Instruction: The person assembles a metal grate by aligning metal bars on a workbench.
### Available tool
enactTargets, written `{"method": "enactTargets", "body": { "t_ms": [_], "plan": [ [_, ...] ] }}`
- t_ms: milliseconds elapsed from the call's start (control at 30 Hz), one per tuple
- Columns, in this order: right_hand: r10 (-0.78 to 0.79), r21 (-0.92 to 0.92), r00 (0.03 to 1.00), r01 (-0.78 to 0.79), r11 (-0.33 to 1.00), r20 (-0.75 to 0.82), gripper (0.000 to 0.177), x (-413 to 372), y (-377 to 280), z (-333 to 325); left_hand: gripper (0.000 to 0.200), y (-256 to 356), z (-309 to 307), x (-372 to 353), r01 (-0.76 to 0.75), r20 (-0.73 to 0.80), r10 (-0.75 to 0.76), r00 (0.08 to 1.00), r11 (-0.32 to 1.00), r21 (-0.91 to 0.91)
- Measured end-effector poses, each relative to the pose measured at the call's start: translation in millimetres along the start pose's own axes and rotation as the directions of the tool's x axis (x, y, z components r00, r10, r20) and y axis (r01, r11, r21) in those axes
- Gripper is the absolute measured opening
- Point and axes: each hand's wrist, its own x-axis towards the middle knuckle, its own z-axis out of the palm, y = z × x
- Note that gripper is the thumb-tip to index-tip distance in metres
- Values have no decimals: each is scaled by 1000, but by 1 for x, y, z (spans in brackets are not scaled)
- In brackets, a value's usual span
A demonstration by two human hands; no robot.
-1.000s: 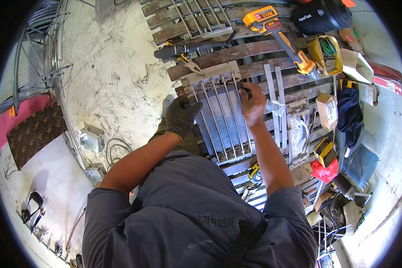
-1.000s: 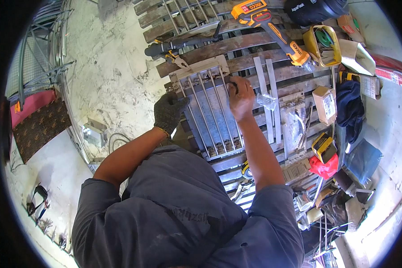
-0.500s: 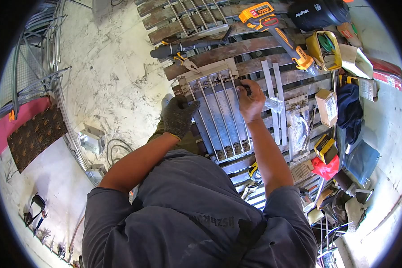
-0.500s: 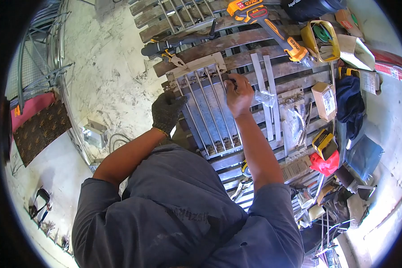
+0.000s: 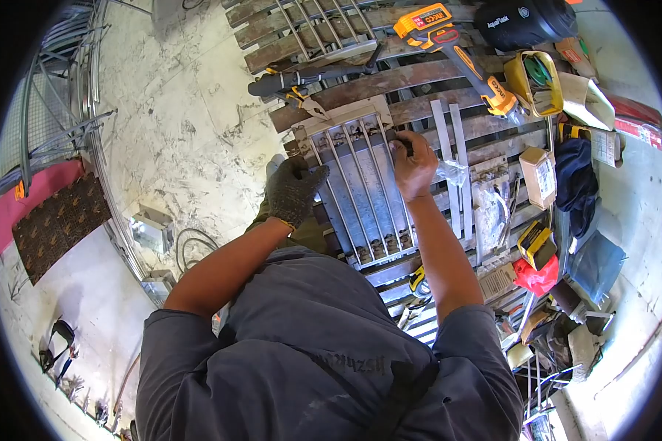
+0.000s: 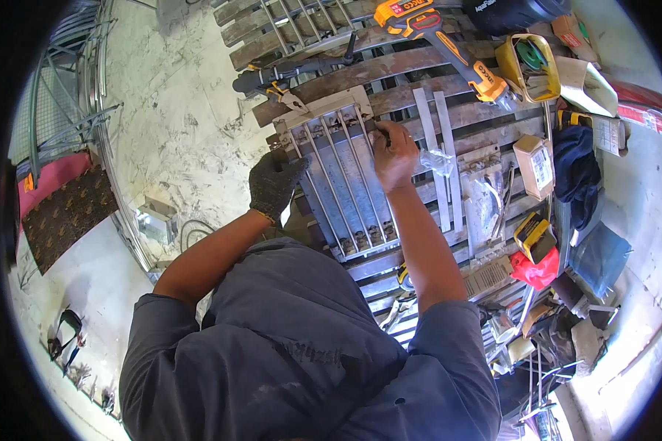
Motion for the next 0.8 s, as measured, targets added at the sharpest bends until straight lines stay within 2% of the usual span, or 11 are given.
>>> {"method": "enactTargets", "body": {
  "t_ms": [233,433,533,800],
  "plan": [
    [-3,7,1000,3,1000,2,23,2,-4,-2,37,2,-3,1,15,41,-13,999,998,-59],
    [-10,-33,999,12,999,34,22,4,-5,-3,36,-4,-3,3,-46,0,46,999,999,-9],
    [-23,-61,999,26,998,43,22,6,-3,0,42,0,-1,0,-56,-38,53,998,996,-75],
    [-47,-49,996,51,998,72,20,9,-3,-1,41,-11,-1,5,-4,4,4,1000,1000,3]
  ]
}}
